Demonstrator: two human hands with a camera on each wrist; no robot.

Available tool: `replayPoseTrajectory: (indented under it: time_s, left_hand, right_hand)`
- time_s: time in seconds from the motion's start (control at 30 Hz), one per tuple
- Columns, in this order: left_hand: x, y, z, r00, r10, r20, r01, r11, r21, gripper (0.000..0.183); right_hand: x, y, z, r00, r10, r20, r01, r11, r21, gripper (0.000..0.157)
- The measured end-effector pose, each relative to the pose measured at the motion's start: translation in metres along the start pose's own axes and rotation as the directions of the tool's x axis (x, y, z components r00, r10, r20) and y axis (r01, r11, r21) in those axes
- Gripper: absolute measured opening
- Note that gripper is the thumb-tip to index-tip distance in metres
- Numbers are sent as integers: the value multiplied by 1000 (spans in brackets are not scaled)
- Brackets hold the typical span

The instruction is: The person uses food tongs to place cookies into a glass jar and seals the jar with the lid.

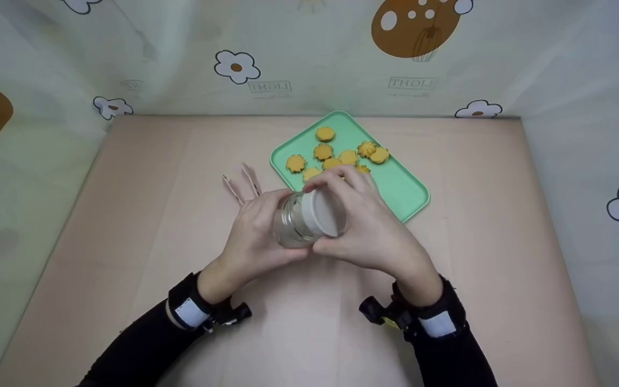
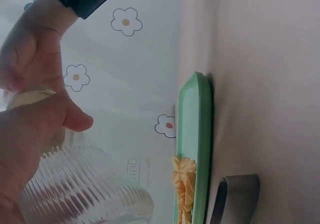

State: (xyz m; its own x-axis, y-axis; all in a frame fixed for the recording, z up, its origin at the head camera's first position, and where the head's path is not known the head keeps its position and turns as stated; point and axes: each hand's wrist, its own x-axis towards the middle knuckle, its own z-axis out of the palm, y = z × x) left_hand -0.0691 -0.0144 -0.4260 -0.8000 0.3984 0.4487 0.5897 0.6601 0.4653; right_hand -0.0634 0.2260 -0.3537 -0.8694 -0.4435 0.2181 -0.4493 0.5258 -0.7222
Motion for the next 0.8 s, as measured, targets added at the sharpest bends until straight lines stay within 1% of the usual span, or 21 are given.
replayPoseTrajectory:
  time_s: [0.03, 0.07, 0.1, 0.13, 0.17, 0.2, 0.23, 0.3, 0.37, 0.4, 0.43, 0.47, 0.53, 0.6, 0.73, 0.77, 0.8]
  left_hand:
    - [1, 0, -1, 1000, -15, 2, 15, 1000, -6, 91]
    - [1, 0, -3, 1000, -29, 0, 29, 1000, -10, 91]
    - [2, 0, -4, 999, -40, -3, 40, 999, -12, 90]
    - [2, -1, -5, 999, -48, -8, 48, 999, -11, 89]
    - [3, -1, -6, 998, -54, -13, 54, 998, -12, 88]
    - [3, -1, -7, 998, -58, -19, 58, 998, -14, 87]
    - [3, -1, -7, 998, -60, -22, 60, 998, -16, 86]
    - [2, 0, -6, 998, -61, -20, 61, 998, -21, 84]
    - [2, 1, -6, 998, -58, -10, 58, 998, -24, 84]
    - [2, 1, -6, 998, -55, -5, 55, 998, -24, 83]
    - [2, 2, -5, 999, -52, -2, 52, 998, -25, 83]
    - [2, 2, -5, 999, -48, 0, 48, 999, -25, 83]
    - [2, 3, -5, 999, -43, 1, 43, 999, -27, 83]
    - [2, 3, -5, 999, -38, 0, 38, 999, -31, 83]
    - [2, 2, -4, 1000, -30, 9, 30, 998, -52, 84]
    - [1, 2, -4, 1000, -27, 11, 28, 998, -54, 84]
    - [1, 2, -3, 1000, -25, 14, 25, 998, -57, 84]
  right_hand:
    - [0, 5, -5, 1000, 17, -25, -17, 1000, -20, 78]
    - [1, 12, -10, 997, 50, -58, -52, 998, -37, 78]
    - [3, 20, -16, 990, 101, -93, -107, 992, -61, 78]
    - [4, 30, -21, 979, 158, -132, -169, 982, -79, 78]
    - [6, 42, -26, 960, 222, -170, -239, 966, -93, 78]
    - [8, 55, -31, 935, 288, -209, -313, 944, -103, 78]
    - [9, 69, -35, 901, 357, -248, -392, 914, -108, 78]
    - [10, 96, -42, 822, 479, -308, -532, 840, -112, 80]
    - [9, 121, -47, 753, 556, -351, -623, 774, -110, 81]
    - [7, 131, -49, 726, 583, -366, -655, 748, -106, 82]
    - [5, 141, -52, 705, 602, -376, -678, 728, -104, 83]
    - [3, 149, -54, 688, 619, -379, -695, 712, -100, 84]
    - [-3, 163, -58, 667, 641, -379, -718, 689, -98, 85]
    - [-8, 173, -61, 654, 658, -373, -734, 671, -102, 86]
    - [-15, 186, -64, 634, 687, -355, -759, 641, -114, 84]
    - [-16, 188, -63, 633, 691, -351, -761, 637, -118, 84]
    - [-17, 190, -63, 637, 688, -347, -758, 640, -124, 83]
